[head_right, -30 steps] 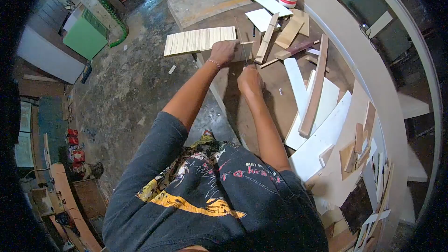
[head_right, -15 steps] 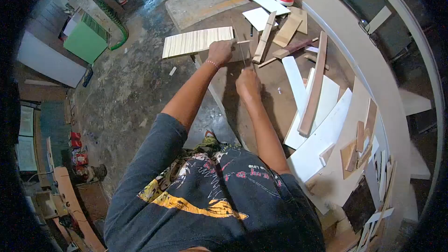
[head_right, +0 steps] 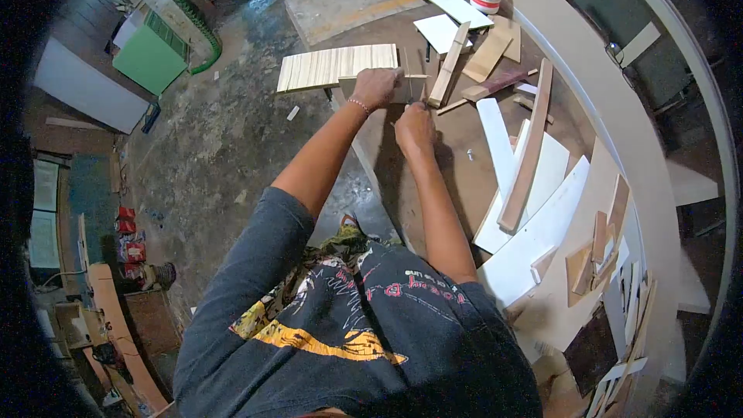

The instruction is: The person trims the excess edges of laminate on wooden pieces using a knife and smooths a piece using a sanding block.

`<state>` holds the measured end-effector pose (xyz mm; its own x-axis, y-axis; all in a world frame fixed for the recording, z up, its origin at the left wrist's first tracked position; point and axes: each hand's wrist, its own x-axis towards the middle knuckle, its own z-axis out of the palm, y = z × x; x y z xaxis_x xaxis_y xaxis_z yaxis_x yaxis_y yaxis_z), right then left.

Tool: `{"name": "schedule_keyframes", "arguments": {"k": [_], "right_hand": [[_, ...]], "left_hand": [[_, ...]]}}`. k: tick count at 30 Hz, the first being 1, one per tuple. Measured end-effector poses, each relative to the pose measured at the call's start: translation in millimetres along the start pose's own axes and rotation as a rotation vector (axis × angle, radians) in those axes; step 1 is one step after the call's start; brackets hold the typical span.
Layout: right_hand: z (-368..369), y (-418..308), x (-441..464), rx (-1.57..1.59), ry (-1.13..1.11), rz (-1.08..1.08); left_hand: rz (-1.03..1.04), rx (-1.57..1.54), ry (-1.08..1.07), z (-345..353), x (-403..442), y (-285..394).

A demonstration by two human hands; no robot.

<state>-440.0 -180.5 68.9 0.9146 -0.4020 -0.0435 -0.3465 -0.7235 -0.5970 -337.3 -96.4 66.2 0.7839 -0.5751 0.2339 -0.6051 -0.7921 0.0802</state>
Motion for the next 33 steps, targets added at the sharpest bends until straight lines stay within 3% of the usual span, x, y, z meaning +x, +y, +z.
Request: {"name": "schedule_keyframes", "arguments": {"k": [8, 18, 26, 33], "right_hand": [[-13, -2, 3, 0.003, 0.057, -0.045], [1, -11, 20, -0.120, 0.128, -0.098], [-16, 7, -30, -0.169, 0.019, -0.071], [-6, -16, 27, -0.160, 0.010, -0.081]], "left_hand": [[0.004, -0.135, 0.034, 5, -1, -2], [-0.049, -0.074, -0.060, 7, 4, -2], [-0.089, -0.111, -0.051, 4, 14, -4], [-0.048, -0.111, 0.030, 1, 5, 2]]}}
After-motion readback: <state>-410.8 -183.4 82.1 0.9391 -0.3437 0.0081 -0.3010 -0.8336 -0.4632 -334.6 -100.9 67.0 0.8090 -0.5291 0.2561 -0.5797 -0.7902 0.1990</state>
